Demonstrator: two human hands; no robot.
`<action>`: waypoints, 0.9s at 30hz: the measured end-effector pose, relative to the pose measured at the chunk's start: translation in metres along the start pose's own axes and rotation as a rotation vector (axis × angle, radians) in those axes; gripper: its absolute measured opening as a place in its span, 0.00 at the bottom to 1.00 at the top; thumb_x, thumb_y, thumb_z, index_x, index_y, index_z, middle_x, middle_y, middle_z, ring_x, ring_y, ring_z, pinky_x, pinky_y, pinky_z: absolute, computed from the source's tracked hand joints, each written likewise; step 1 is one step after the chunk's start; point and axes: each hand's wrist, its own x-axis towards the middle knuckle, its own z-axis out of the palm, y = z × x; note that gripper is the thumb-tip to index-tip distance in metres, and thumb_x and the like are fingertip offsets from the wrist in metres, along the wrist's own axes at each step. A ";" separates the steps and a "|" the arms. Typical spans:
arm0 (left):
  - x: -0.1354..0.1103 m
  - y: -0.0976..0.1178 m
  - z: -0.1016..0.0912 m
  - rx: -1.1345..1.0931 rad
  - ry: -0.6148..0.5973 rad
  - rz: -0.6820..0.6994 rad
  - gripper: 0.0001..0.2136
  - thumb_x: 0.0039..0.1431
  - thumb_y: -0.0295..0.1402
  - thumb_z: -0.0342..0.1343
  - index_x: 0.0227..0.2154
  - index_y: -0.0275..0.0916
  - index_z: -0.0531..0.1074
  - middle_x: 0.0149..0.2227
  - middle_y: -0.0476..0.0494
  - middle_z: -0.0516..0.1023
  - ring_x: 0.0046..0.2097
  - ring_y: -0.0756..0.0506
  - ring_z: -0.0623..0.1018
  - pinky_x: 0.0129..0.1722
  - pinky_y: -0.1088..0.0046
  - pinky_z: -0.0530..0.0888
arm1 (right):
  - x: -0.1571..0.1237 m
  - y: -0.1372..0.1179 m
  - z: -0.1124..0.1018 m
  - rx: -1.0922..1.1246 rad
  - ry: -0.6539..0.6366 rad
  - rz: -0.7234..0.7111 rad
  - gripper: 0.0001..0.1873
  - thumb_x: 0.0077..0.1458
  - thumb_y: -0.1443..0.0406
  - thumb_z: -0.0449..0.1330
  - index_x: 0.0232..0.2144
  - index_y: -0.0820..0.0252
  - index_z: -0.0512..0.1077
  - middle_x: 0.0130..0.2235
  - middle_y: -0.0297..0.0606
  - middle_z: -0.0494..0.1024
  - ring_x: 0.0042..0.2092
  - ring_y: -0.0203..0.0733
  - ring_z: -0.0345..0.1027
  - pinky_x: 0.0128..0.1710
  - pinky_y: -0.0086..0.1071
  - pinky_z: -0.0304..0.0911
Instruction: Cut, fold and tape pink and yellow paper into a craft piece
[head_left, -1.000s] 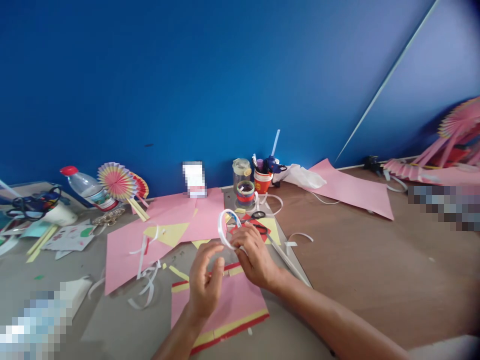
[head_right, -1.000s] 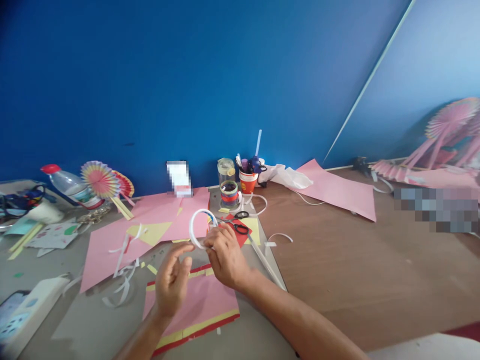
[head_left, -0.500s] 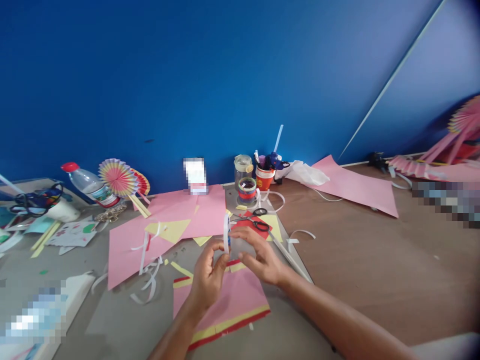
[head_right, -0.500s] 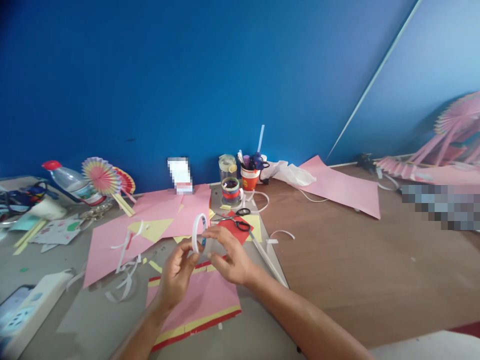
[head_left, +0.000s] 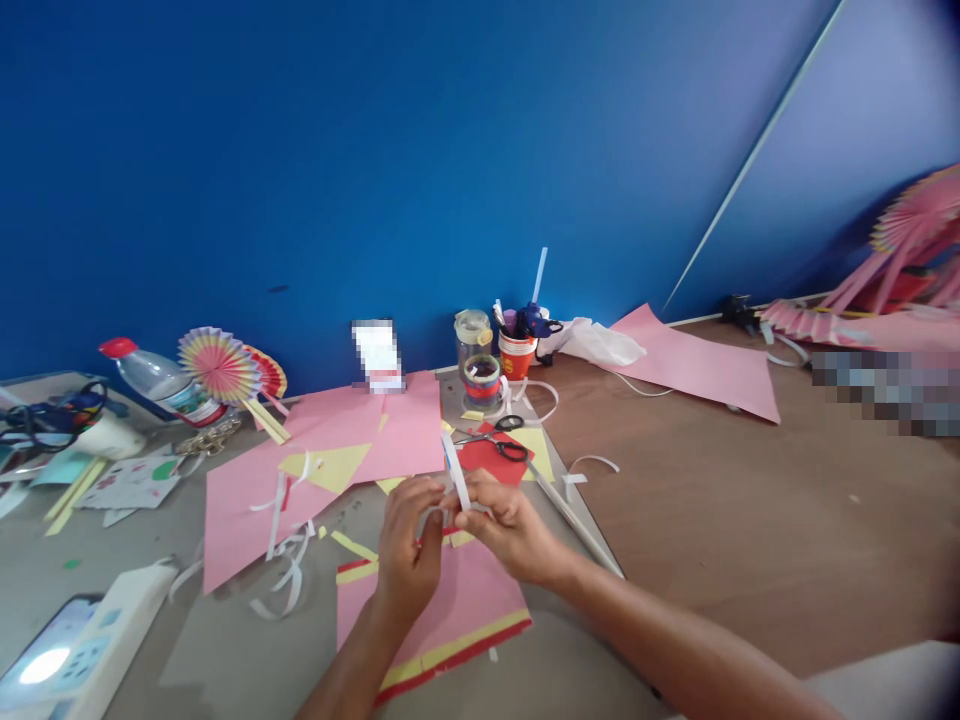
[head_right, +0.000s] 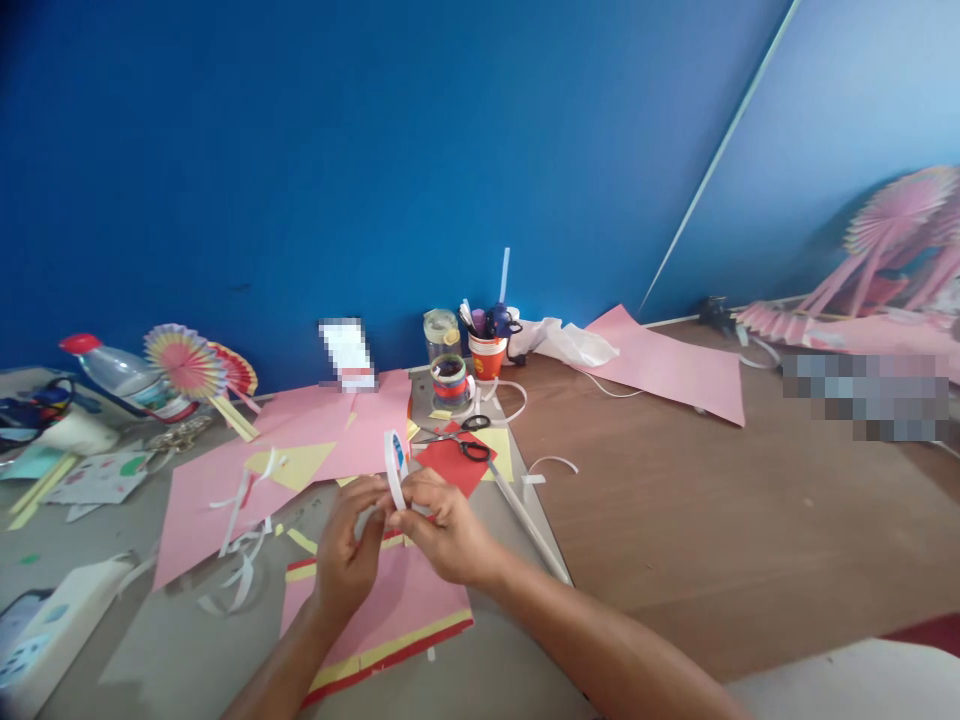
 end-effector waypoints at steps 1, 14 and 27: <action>0.000 0.000 -0.002 -0.047 0.019 -0.049 0.08 0.64 0.29 0.48 0.42 0.41 0.70 0.42 0.41 0.76 0.46 0.43 0.75 0.47 0.61 0.72 | -0.001 0.001 0.000 -0.082 -0.006 -0.037 0.13 0.60 0.56 0.57 0.32 0.57 0.74 0.30 0.37 0.73 0.38 0.42 0.65 0.40 0.36 0.63; 0.007 0.015 -0.007 -0.377 -0.041 -0.432 0.10 0.63 0.39 0.51 0.37 0.38 0.72 0.37 0.42 0.77 0.40 0.45 0.77 0.40 0.69 0.74 | -0.004 0.016 0.005 -0.619 -0.028 -0.337 0.07 0.56 0.69 0.54 0.36 0.59 0.71 0.38 0.42 0.75 0.40 0.45 0.65 0.39 0.40 0.60; 0.007 -0.006 -0.014 0.291 -0.051 0.152 0.12 0.62 0.25 0.48 0.43 0.43 0.73 0.39 0.44 0.80 0.48 0.41 0.74 0.56 0.51 0.64 | 0.007 0.005 -0.016 -0.601 -0.084 -0.296 0.07 0.60 0.68 0.53 0.33 0.58 0.70 0.30 0.38 0.76 0.33 0.42 0.67 0.37 0.38 0.61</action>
